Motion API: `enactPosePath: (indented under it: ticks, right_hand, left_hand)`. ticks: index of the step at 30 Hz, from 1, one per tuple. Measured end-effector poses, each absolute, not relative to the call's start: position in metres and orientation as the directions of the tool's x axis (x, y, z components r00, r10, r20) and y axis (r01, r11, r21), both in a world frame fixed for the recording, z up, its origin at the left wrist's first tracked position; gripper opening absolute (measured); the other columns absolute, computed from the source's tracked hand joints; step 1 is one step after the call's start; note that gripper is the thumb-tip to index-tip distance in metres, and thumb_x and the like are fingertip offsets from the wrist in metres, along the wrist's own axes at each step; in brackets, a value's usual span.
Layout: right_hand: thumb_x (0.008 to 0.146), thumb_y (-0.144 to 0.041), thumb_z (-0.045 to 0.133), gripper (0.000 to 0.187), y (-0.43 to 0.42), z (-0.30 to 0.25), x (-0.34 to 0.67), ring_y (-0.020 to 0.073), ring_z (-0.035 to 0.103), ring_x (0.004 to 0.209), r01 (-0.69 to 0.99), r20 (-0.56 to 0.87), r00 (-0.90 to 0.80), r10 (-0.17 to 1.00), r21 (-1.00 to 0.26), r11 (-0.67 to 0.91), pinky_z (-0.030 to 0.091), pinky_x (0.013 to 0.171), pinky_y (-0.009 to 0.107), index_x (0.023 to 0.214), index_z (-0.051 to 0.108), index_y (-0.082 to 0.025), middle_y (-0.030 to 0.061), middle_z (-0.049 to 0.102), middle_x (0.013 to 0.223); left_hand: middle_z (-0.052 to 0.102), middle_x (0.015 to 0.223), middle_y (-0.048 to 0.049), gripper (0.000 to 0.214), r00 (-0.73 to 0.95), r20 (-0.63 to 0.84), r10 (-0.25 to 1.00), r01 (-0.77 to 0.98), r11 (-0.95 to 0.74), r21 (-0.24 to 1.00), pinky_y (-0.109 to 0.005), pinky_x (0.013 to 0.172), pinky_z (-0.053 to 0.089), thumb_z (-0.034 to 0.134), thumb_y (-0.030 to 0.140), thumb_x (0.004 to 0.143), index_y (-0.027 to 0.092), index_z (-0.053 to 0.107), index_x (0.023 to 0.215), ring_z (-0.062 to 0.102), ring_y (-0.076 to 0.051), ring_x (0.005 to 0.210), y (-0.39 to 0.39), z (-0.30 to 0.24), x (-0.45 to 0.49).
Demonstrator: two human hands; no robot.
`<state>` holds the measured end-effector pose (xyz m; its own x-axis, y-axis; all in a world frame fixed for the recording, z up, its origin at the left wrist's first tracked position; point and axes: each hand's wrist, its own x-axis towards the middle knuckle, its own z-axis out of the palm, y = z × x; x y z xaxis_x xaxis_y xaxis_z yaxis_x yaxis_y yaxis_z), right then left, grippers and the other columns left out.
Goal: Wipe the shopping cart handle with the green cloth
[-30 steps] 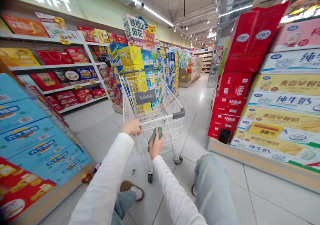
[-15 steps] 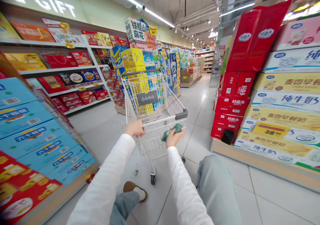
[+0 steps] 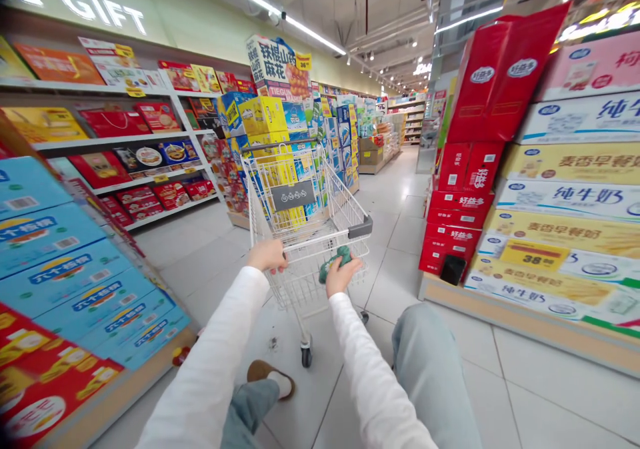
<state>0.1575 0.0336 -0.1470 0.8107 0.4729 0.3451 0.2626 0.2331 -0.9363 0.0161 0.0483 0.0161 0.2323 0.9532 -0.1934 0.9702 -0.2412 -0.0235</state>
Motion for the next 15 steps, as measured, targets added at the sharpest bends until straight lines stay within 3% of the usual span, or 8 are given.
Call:
enactPosePath:
  ticks: [7,12,15]
  right_hand:
    - [0.08,-0.021,0.04,0.018,0.011,-0.178,0.11,0.022,0.049,0.095,0.439,0.577,0.465,0.672,-0.809,0.391,0.04,0.088,0.04,0.097,0.043,-0.018,0.0093,0.045,0.097]
    - [0.083,-0.026,0.04,0.018,0.017,-0.176,0.13,0.0252,0.045,0.102,0.411,0.503,0.69,0.52,-0.864,0.291,0.037,0.091,0.043,0.099,0.042,-0.017,0.012,0.045,0.099]
    - [0.082,-0.024,0.039,0.017,0.025,-0.168,0.141,0.0257,0.047,0.099,0.439,0.504,0.66,0.556,-0.86,0.258,0.039,0.089,0.044,0.097,0.042,-0.017,0.0131,0.044,0.099]
  left_hand:
    - [0.07,0.064,-0.0045,0.011,0.226,-0.174,0.959,0.972,-0.233,-0.023,-0.022,0.07,0.048,0.062,0.027,0.059,0.02,0.071,0.061,0.064,-0.014,0.065,0.054,0.014,0.015]
    - [0.07,0.061,-0.0037,0.011,0.236,-0.168,0.957,0.97,-0.243,-0.018,-0.023,0.072,0.049,0.063,0.028,0.06,0.021,0.071,0.061,0.064,-0.014,0.066,0.055,0.011,0.014]
    - [0.07,0.062,-0.0039,0.01,0.236,-0.163,0.958,0.97,-0.242,-0.021,-0.023,0.072,0.049,0.063,0.028,0.059,0.021,0.07,0.06,0.064,-0.015,0.066,0.054,0.011,0.015]
